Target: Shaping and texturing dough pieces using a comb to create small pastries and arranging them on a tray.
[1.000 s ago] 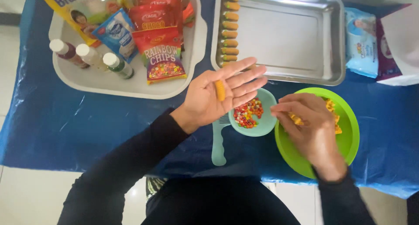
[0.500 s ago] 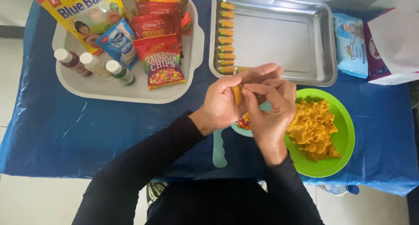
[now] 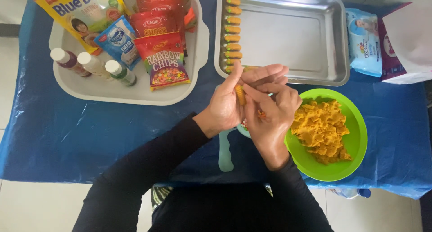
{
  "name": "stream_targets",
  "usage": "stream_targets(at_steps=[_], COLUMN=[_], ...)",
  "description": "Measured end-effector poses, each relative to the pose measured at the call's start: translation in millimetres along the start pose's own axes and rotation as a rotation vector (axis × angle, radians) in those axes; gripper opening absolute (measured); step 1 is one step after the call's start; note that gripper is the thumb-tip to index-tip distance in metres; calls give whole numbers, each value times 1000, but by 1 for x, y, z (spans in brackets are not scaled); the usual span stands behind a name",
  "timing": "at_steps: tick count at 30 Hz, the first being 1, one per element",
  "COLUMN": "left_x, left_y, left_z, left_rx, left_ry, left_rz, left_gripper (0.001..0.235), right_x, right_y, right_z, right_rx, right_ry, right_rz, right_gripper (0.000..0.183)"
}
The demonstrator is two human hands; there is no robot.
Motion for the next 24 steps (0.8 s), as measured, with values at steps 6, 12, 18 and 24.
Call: stream_targets(at_steps=[6, 12, 18, 24], left_x=[-3, -8, 11, 24], left_y=[1, 3, 7, 42], left_z=[-4, -1, -2, 27], left_rx=[28, 57, 74, 126], left_ry=[14, -23, 30, 86], left_rz=[52, 80, 74, 189], left_gripper=[83, 80, 82, 74], right_x=[1, 2, 22, 59], right_y=[6, 7, 2, 3], right_z=[-2, -4, 12, 53], right_rx=[55, 86, 57, 28], right_ry=[48, 65, 14, 40], right_rz=[-28, -60, -181, -401], right_gripper=[22, 24, 26, 12])
Point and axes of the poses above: each hand's wrist, its own y-axis away from the middle knuckle, its own x-axis out of the back of the hand, z = x × y, the point moved 4 cm from there along -y, towards the middle knuckle, and after that the axes turned 11 degrees about x, right-handed, at the moved point
